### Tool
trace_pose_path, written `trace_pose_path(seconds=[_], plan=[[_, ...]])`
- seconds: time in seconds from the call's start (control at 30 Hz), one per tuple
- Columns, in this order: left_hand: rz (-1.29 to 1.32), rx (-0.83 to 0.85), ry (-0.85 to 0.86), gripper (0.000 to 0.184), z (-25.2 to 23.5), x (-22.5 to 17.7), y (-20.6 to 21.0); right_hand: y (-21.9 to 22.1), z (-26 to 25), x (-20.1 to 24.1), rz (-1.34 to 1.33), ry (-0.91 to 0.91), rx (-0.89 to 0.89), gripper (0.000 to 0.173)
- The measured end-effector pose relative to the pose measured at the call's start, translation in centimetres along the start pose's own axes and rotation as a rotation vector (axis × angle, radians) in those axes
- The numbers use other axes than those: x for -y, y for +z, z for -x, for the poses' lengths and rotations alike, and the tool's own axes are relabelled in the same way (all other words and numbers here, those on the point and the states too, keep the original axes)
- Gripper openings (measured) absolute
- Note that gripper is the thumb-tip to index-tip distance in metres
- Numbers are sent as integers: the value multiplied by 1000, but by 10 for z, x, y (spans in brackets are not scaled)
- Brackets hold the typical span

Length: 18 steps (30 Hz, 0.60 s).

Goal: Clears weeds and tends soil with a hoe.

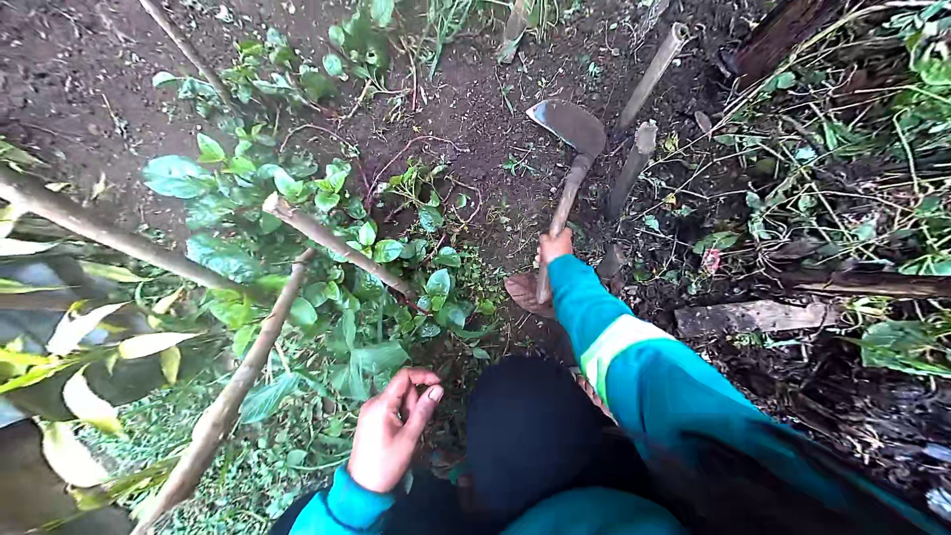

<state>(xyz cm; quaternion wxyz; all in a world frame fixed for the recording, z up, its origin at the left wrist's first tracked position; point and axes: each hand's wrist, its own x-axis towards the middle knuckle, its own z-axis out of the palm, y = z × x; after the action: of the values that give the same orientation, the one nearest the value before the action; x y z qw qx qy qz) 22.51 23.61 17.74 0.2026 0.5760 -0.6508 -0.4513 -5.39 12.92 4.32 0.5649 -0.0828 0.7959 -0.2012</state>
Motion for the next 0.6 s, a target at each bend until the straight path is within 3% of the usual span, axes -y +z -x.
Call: trace_pose_path(seconds=[0.03, 0.17, 0.23, 0.33, 0.43, 0.53, 0.6], plan=[[-8, -6, -20, 26, 3, 0, -3, 0, -2, -9, 61, 60, 28, 56], [22, -23, -40, 25, 2, 0, -8, -19, -4, -113, 295, -77, 68, 60], [18, -17, -37, 26, 1, -1, -8, -25, 15, -97, 232, -136, 100, 54], [1, -10, 1, 28, -2, -1, -6, -18, 20, -27, -23, -206, 72, 46], [-8, 2, 15, 28, -1, -1, -5, -10, 22, 3, -159, -117, 66, 45], [1, 6, 32, 28, -2, 1, -7, -4, 3, -75, -39, -73, 64, 41], [-2, 13, 34, 28, -2, 1, -8, -23, 23, -113, 102, 19, 108, 49]])
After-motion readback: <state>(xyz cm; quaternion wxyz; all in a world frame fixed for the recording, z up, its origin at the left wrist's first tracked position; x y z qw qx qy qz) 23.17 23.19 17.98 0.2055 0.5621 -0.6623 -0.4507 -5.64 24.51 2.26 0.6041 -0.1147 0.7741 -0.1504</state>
